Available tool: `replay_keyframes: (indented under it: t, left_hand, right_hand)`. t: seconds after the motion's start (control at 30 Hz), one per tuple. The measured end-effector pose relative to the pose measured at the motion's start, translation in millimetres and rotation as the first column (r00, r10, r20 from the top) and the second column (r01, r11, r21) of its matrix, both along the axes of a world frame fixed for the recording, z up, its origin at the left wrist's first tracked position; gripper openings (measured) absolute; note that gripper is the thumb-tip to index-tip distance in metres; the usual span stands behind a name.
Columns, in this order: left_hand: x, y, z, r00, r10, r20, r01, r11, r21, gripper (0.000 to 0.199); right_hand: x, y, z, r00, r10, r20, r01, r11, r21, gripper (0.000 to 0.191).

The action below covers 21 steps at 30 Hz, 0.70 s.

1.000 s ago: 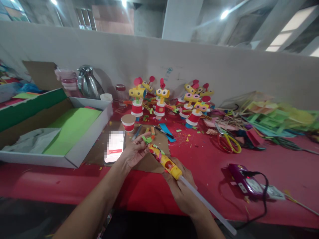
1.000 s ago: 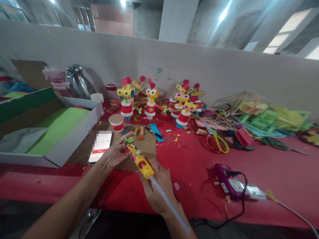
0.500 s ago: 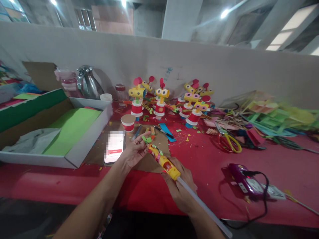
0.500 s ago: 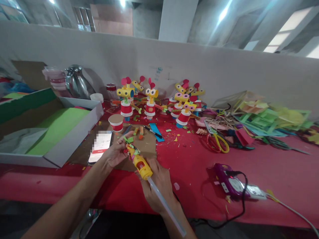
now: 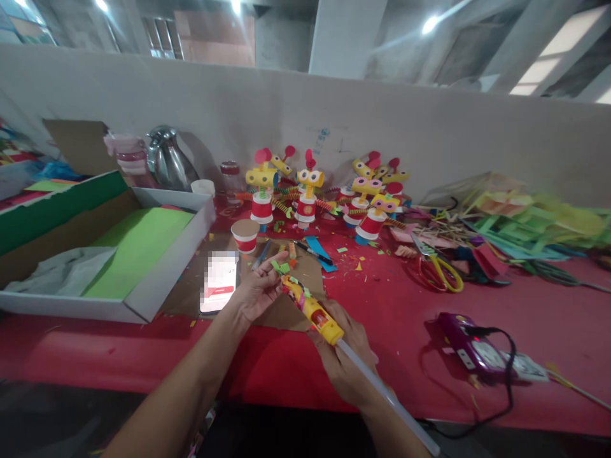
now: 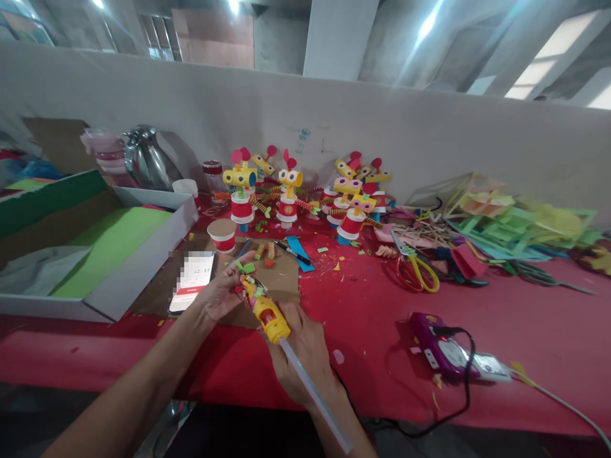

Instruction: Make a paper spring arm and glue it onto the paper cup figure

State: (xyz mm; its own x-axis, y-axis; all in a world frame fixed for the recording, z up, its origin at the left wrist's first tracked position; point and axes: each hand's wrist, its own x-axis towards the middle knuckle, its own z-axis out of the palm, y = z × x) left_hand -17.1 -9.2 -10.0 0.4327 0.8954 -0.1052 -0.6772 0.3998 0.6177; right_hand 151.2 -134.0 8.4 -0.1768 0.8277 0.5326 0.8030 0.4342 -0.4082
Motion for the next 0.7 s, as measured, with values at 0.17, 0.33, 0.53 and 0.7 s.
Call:
replay_keyframes:
  t: [0.17, 0.33, 0.53, 0.7]
  left_hand:
    - [-0.6, -0.6, 1.2, 1.0, -0.019, 0.002, 0.019, 1.0, -0.009, 0.061]
    - [-0.5, -0.3, 0.5, 1.0, -0.011, 0.0, 0.011, 1.0, 0.001, 0.057]
    - [-0.8, -0.7, 2.4, 1.0, -0.024, 0.02, 0.023, 1.0, 0.005, 0.065]
    - [-1.7, -1.7, 5.0, 1.0, -0.02, 0.01, 0.02, 1.0, -0.005, 0.063]
  right_hand:
    - [-0.3, -0.9, 2.0, 1.0, 0.005, 0.009, -0.006, 0.999, 0.038, 0.021]
    - [-0.5, 0.0, 0.8, 1.0, -0.001, 0.01, 0.001, 1.0, 0.02, 0.021]
    - [-0.3, -0.7, 2.0, 1.0, 0.026, 0.001, -0.026, 0.998, 0.049, 0.021]
    - [5.1, -5.5, 1.4, 0.984, 0.007, -0.178, -0.012, 1.0, -0.025, 0.022]
